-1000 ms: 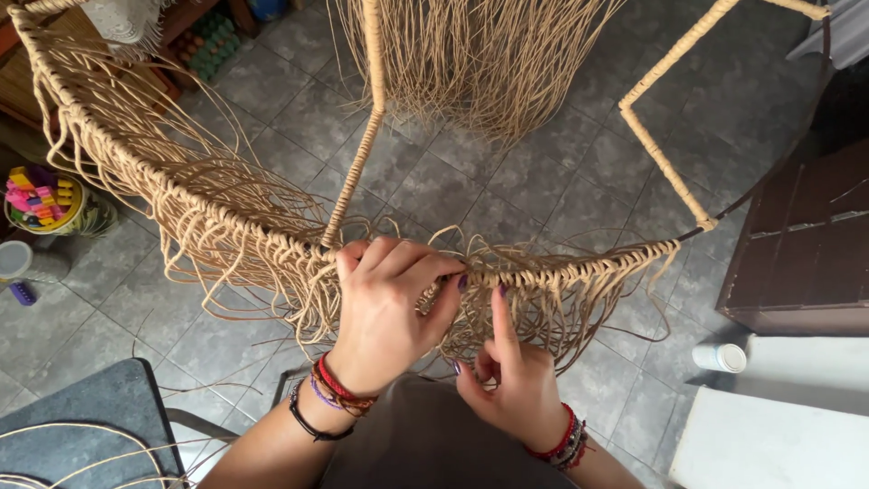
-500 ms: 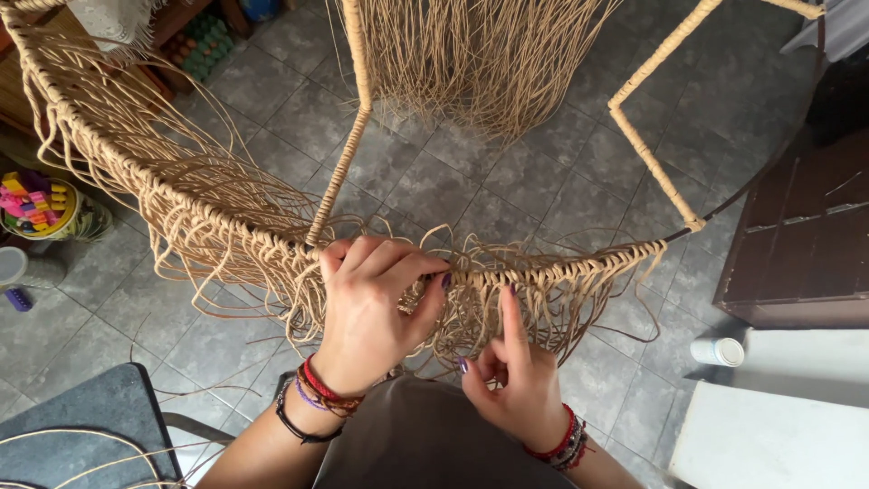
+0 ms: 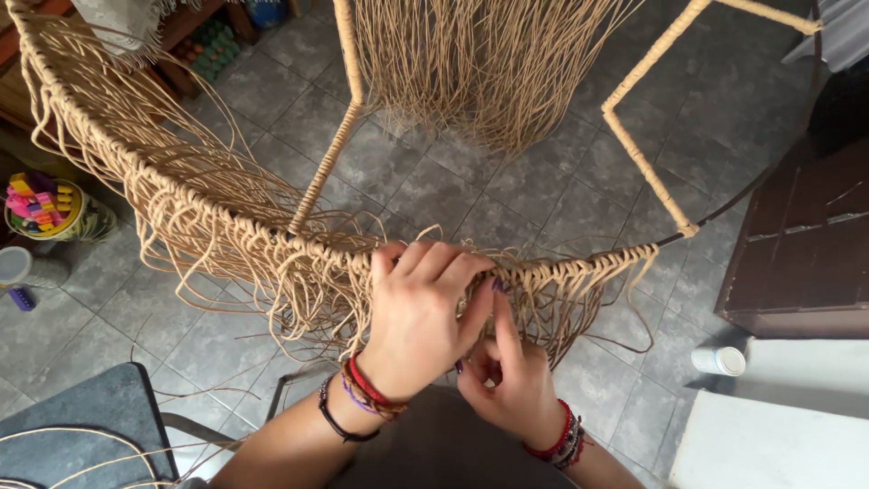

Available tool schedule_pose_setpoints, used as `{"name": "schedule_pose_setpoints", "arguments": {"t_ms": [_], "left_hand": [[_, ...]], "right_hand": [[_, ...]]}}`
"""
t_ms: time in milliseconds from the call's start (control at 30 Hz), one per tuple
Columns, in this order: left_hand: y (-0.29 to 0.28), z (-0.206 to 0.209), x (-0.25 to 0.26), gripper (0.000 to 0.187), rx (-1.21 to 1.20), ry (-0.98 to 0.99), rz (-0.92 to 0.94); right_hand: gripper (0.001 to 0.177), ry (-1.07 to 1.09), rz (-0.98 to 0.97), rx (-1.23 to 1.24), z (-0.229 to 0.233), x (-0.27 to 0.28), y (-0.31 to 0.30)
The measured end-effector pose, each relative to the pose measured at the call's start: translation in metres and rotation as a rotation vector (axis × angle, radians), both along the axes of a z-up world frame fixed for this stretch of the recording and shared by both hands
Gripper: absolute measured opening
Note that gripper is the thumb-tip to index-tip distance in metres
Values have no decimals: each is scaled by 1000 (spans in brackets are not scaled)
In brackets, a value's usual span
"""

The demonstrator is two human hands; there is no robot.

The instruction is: Weaving and knotting natural fibers onto a circular frame to create a decorative furniture piece

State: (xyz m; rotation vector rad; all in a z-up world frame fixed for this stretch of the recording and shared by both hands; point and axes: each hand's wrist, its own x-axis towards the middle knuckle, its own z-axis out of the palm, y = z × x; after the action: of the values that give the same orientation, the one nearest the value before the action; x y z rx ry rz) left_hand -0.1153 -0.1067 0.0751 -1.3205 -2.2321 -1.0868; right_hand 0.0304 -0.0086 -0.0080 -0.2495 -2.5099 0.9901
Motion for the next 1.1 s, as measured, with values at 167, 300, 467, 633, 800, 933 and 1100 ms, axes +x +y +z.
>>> {"name": "schedule_pose_setpoints", "arguments": {"t_ms": [167,300,467,633,800,933,1100], "left_hand": [[-3,-4,-2,5,2,-36,3],[-5,-10,-2,6,-1,-57,-2],[-6,-12,-2,6,-6,-50,6],[-7,-12,-5,7,-15,-60,7],[-8,-9,-7,6,-19,-82,2],[-7,-12,-9,6,-27,-75,12],[-8,-15,-11,6,-38,-77,9]], "right_hand": [[87,-64,55,-39,-1,3,5],[88,5,80,-4,-1,7,8],[90,0,77,8,-2,6,14],[90,-28,95,-27,4,7,14],[94,-62,14,-74,13,10,16],[95,-90,12,-104,9,5,17],[96,-85,5,-96,9,6,17]]}}
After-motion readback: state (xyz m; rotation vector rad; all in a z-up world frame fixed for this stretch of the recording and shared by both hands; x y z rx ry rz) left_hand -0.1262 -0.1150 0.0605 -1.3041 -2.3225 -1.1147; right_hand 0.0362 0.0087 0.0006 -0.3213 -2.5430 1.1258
